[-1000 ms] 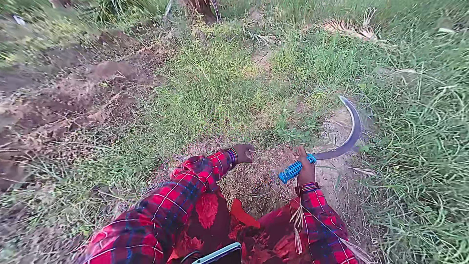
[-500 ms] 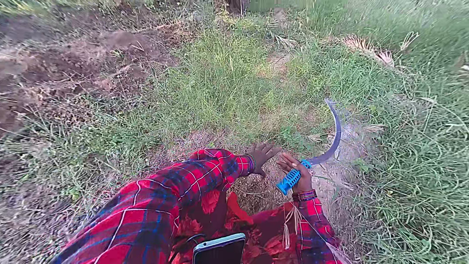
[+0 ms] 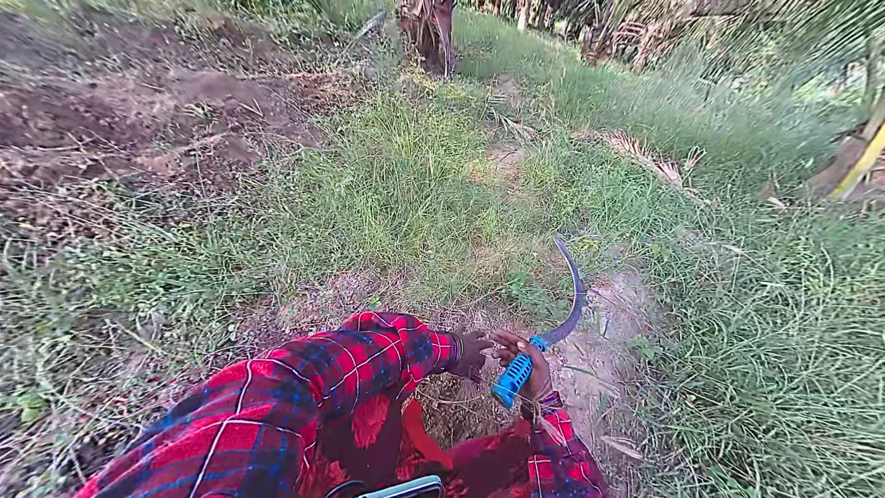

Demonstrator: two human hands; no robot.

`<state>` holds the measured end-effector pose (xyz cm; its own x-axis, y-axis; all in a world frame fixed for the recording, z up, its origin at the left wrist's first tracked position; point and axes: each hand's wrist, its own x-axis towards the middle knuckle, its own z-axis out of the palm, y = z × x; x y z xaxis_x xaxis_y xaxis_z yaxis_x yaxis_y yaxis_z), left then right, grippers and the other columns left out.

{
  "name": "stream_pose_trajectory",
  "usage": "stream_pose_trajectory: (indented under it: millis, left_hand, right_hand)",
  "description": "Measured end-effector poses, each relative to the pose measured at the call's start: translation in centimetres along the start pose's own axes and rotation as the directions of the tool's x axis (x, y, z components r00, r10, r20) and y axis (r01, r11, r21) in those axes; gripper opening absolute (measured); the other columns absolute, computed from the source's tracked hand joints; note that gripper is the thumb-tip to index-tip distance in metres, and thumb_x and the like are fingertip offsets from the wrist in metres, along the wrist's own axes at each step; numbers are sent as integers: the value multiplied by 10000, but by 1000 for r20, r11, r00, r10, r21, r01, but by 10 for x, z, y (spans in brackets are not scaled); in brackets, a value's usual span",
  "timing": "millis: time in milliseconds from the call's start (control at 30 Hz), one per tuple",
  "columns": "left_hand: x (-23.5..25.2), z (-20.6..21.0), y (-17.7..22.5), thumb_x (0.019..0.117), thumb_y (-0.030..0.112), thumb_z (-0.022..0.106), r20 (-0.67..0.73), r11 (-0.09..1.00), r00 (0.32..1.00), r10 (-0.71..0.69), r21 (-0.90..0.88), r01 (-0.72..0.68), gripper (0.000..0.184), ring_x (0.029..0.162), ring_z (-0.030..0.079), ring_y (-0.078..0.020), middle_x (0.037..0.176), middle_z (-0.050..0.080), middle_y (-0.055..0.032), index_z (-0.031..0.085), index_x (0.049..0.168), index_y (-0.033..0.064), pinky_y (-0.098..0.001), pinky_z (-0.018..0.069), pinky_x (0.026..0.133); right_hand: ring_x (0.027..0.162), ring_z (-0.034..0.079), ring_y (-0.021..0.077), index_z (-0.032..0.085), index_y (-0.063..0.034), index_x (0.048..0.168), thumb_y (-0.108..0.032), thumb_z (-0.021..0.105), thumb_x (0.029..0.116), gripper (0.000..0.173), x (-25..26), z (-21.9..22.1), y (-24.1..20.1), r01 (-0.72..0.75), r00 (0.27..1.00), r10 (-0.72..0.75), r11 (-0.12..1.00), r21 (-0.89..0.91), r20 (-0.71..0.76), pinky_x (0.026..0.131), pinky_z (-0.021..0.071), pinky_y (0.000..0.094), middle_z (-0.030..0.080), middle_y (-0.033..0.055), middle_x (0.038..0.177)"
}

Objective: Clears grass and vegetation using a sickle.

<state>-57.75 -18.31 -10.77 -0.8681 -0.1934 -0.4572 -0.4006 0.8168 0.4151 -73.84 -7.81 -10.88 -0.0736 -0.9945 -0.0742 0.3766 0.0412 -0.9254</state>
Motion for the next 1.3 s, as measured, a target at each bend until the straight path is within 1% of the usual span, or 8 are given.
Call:
stream_pose_trajectory:
  millis: [167,300,433,600,800,1033,1167,1300]
  left_hand:
    - [-5,-6,-13,1081,89,481,-27,995,996,-82,-64,80,359,1235,577,-573,1275,614,-401,572,1326,-157,-676,397,1064]
    - [-4,-31,-22,1111,175,442,32,950,960,-280,-135,282,401,1294,558,-527,1315,602,-372,554,1369,-111,-686,390,1088]
    - [-17,-44,-38,1145,415,279,-84,835,903,-422,-423,351,619,1333,540,-474,1360,590,-335,592,1348,-79,-658,361,1124]
    - [-29,-53,-50,1158,385,196,-212,481,751,-626,-862,158,646,1246,577,-389,1336,594,-308,575,1296,-119,-532,414,1079]
    - [-31,-53,-71,1152,427,202,-181,172,612,-770,-982,-75,666,1222,608,-358,1344,619,-271,571,1273,-114,-511,435,1054]
    - [-27,-51,-72,1148,443,217,-171,177,616,-769,-983,-51,657,1178,632,-323,1303,654,-233,612,1223,-76,-501,456,1017]
    - [-29,-53,-70,1147,450,184,-180,219,639,-748,-976,-19,680,1204,622,-312,1333,642,-220,609,1216,-77,-497,451,1014]
    - [-32,-56,-68,1148,445,210,-149,180,617,-773,-984,-12,667,1317,552,-379,1390,593,-267,603,1272,-80,-548,397,1099]
  right_hand:
    - [775,704,95,606,38,1187,-184,207,1029,483,2,-3,-2,-72,971,73,997,13,-226,636,531,229,765,83,1040]
    - [736,695,95,606,77,1116,-153,252,1069,425,7,-8,-2,30,870,-5,999,44,-493,673,562,245,739,74,917]
    - [745,656,119,659,56,1069,-154,394,1065,338,7,-4,-13,133,605,-135,989,-68,-785,666,524,291,717,88,893]
    - [857,629,219,583,21,1216,-261,535,1061,326,7,-5,-17,92,439,-30,996,12,-898,752,545,389,621,159,1003]
    - [872,578,213,509,30,1320,-333,489,1079,436,13,-4,-9,-22,504,138,989,147,-853,730,503,363,578,180,1088]
    - [619,647,167,490,-57,983,-180,337,1073,216,15,-6,6,-170,771,326,933,317,-548,551,543,299,643,91,754]
    - [723,646,154,549,31,1143,-161,345,1094,284,15,8,10,-471,802,467,878,86,-371,613,512,276,665,128,927]
    - [705,633,126,601,34,1136,-78,512,1045,170,18,7,17,-542,800,449,826,-156,-399,635,516,266,686,102,922]
